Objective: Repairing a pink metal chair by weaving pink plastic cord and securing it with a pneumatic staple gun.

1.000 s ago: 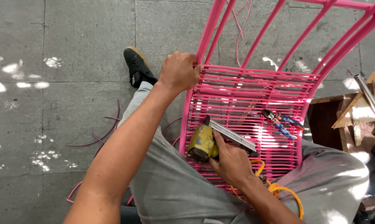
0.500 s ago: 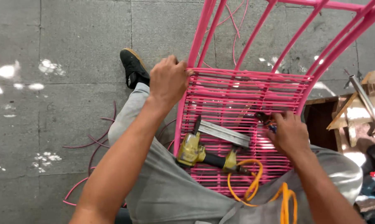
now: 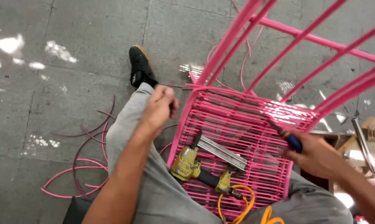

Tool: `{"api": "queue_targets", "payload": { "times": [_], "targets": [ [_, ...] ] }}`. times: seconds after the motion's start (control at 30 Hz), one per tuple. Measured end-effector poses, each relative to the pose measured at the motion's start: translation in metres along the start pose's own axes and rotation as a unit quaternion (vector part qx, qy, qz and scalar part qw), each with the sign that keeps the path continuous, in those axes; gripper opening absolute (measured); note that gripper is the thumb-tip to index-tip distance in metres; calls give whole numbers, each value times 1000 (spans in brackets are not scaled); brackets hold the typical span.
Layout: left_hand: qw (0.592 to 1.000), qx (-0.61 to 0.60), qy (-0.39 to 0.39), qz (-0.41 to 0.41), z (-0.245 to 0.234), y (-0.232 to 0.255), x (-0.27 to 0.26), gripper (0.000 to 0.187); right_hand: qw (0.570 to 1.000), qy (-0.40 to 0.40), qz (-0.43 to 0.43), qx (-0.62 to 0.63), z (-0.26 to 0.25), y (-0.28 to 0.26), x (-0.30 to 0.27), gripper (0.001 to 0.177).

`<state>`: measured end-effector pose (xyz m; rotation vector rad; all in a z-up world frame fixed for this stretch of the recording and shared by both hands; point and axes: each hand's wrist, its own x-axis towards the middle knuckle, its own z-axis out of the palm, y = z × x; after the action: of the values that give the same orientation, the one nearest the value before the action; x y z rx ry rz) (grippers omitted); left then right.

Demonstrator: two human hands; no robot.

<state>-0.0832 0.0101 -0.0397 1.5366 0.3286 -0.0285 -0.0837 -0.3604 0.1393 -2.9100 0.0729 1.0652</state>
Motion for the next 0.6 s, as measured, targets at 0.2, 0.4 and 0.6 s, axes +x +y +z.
{"api": "queue_targets", "payload": {
  "times": [0.2, 0.4, 0.6],
  "targets": [
    [950, -217, -79, -210, 37, 49, 3, 35, 986, -95, -44, -128, -68, -92, 26, 47],
    [931, -292, -100, -195, 56, 61, -3, 24, 963, -69, -110, -236, -93, -170, 34, 45],
    [952, -280, -78, -101, 59, 77, -25, 17, 930, -100, -94, -340, -101, -203, 34, 35]
  ]
}}
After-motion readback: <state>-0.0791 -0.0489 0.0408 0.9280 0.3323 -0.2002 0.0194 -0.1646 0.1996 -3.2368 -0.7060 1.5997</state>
